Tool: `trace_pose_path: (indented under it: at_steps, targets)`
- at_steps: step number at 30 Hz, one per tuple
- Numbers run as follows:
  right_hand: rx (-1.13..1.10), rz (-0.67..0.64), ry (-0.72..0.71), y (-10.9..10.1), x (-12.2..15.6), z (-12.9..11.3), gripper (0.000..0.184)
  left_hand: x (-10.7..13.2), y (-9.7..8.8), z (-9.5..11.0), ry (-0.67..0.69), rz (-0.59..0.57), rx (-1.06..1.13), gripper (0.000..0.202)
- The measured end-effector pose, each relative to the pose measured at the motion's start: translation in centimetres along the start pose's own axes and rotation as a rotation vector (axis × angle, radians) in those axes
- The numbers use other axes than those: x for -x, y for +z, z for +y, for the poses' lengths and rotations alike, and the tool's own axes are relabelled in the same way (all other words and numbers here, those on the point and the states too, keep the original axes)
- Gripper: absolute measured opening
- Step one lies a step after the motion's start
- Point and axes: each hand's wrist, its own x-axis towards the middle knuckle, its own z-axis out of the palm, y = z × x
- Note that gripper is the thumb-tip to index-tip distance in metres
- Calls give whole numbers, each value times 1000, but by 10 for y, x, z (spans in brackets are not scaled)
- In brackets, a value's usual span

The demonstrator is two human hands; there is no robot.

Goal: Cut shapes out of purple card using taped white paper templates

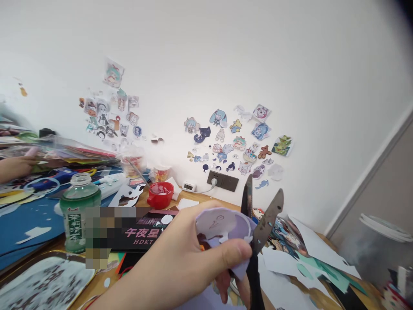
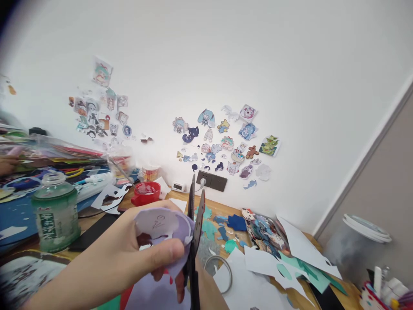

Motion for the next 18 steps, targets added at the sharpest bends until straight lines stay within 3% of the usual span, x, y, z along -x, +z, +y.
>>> trace_pose_path:
  at_steps: [8,13,18]
  targets:
    - [-6,70,5,5,-1,17,66,-10,1,-3,-12,-12,167,8]
    - [-74,-44,-25,-4,-12,15,69,-12,3,-18,65,215,273,5]
    - [-145,-91,8,0,-16,16,70,-12,3,-24,133,302,258,13]
